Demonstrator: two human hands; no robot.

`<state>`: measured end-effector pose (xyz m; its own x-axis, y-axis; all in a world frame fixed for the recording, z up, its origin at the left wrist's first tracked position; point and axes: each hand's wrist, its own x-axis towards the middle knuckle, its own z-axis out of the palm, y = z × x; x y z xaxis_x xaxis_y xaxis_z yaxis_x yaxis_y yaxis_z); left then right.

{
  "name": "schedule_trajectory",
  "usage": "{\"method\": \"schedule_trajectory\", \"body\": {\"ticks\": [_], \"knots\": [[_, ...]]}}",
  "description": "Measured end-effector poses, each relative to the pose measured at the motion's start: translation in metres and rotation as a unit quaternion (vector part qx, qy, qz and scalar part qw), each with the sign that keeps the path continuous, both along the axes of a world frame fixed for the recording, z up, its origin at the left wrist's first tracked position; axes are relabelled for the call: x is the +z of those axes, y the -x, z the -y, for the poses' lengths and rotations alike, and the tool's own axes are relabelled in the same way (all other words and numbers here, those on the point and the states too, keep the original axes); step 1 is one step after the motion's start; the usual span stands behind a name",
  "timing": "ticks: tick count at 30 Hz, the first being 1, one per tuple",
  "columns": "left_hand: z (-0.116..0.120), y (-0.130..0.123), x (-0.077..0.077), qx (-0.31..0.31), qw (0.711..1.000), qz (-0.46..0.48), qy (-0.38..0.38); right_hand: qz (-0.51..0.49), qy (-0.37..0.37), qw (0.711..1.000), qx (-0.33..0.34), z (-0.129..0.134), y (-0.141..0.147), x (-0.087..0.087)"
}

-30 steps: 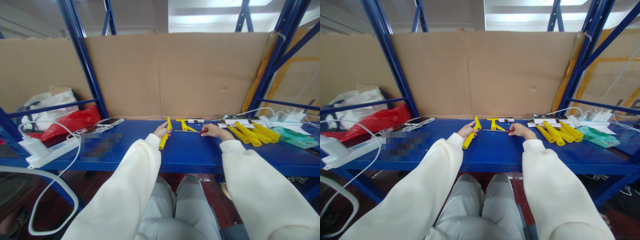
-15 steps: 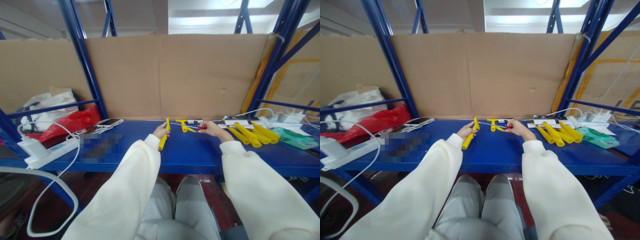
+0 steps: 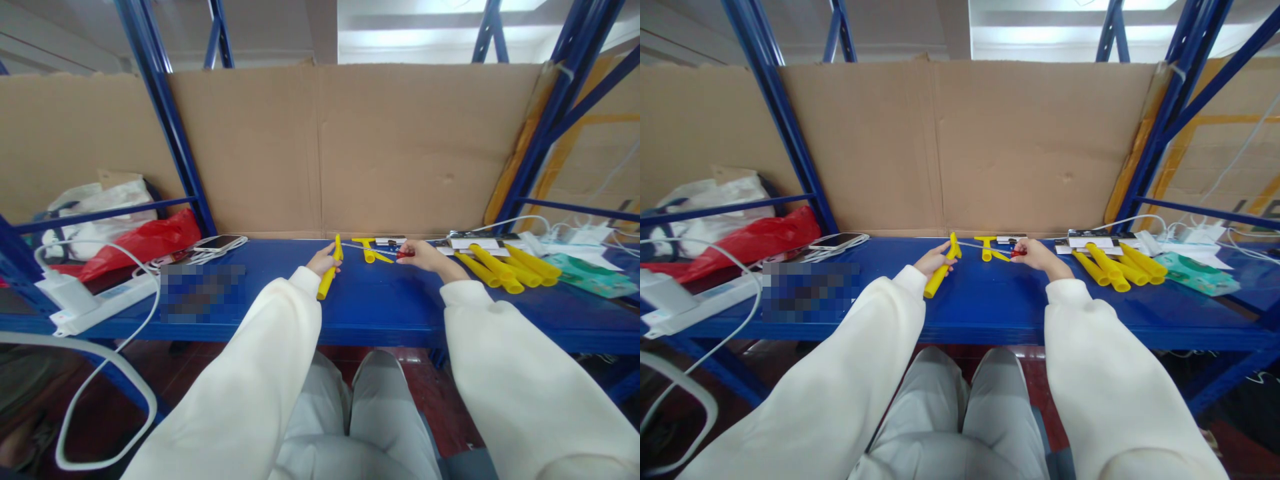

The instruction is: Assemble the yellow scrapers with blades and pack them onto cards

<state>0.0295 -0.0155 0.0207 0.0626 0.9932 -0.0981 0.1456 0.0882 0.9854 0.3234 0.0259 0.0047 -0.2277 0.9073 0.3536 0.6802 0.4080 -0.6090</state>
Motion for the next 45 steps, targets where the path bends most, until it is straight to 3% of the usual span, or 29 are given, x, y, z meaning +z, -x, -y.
{"method": "schedule_trajectory", "body": {"ticks": [20, 45], "knots": [[-0.0052, 0.0019, -0.0044, -0.016, 1.0, 0.017, 0.006, 0.02, -0.003, 1.0, -0.003, -0.0041, -0.002, -0.0025], [0.0026, -0.0005, 0.0009, -0.016, 1.0, -0.017, 0.005, 0.006, 0.0, 1.0, 0.001, -0.0008, -0.0007, 0.0006]]}}
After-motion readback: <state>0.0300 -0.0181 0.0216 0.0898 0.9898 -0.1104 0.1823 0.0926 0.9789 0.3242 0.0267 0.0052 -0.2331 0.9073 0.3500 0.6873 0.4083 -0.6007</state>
